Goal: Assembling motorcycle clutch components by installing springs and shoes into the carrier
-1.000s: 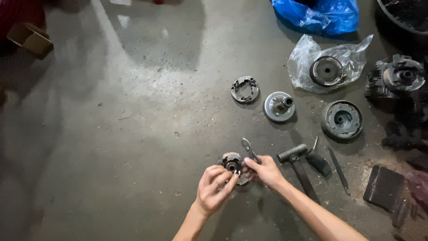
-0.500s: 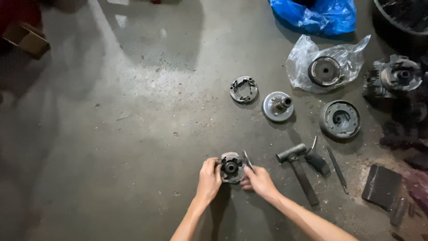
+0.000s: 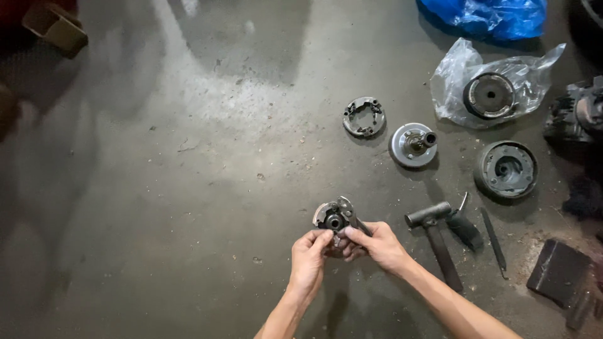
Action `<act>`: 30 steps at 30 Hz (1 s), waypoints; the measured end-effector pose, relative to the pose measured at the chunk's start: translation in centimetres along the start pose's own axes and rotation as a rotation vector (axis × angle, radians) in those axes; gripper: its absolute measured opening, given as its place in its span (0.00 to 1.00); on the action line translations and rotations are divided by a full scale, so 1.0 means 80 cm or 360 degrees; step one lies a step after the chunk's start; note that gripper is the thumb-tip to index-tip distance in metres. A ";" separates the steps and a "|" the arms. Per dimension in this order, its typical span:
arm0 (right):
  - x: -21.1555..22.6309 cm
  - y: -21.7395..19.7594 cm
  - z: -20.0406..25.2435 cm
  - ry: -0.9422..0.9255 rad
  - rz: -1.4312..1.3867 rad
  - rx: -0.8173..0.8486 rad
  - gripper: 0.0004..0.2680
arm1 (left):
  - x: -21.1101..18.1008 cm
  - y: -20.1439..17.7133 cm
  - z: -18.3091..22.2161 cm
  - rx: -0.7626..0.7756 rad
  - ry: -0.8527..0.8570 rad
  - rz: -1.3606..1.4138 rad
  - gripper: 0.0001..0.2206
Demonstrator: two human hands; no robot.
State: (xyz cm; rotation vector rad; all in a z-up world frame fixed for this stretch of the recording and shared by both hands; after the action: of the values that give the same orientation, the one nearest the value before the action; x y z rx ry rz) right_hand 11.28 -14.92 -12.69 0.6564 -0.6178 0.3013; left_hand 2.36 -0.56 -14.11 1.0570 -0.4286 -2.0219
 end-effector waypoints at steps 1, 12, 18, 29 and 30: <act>0.001 0.011 0.005 0.0059 -0.0024 0.0008 0.10 | -0.008 0.008 0.001 0.0041 0.0025 -0.0046 0.07; 0.017 0.013 0.000 -0.0036 0.0025 -0.0049 0.05 | -0.012 0.026 -0.001 0.0211 -0.0012 0.0022 0.09; 0.017 0.010 -0.002 -0.0039 0.0070 -0.0053 0.04 | 0.000 0.022 -0.008 0.0301 0.0044 0.0007 0.09; 0.007 0.009 -0.006 0.0001 0.0052 0.0034 0.08 | -0.024 0.021 -0.009 0.0178 0.0150 -0.0317 0.06; 0.009 0.008 -0.007 -0.0021 0.0044 0.0035 0.08 | -0.021 0.015 -0.011 0.0126 0.0118 -0.0318 0.07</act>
State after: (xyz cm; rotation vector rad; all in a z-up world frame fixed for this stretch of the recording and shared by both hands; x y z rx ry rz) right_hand 11.77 -14.01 -12.30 0.6720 -0.6374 0.3301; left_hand 4.24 0.02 -13.04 1.2624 -0.3793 -2.1463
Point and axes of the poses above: each hand's wrist, its own z-axis away from the middle knuckle, its own y-axis out of the palm, x = y × z, the point moved 8 cm from there along -z, towards the middle knuckle, and after that the axes turned 14 degrees about x, right-handed, at the moved point
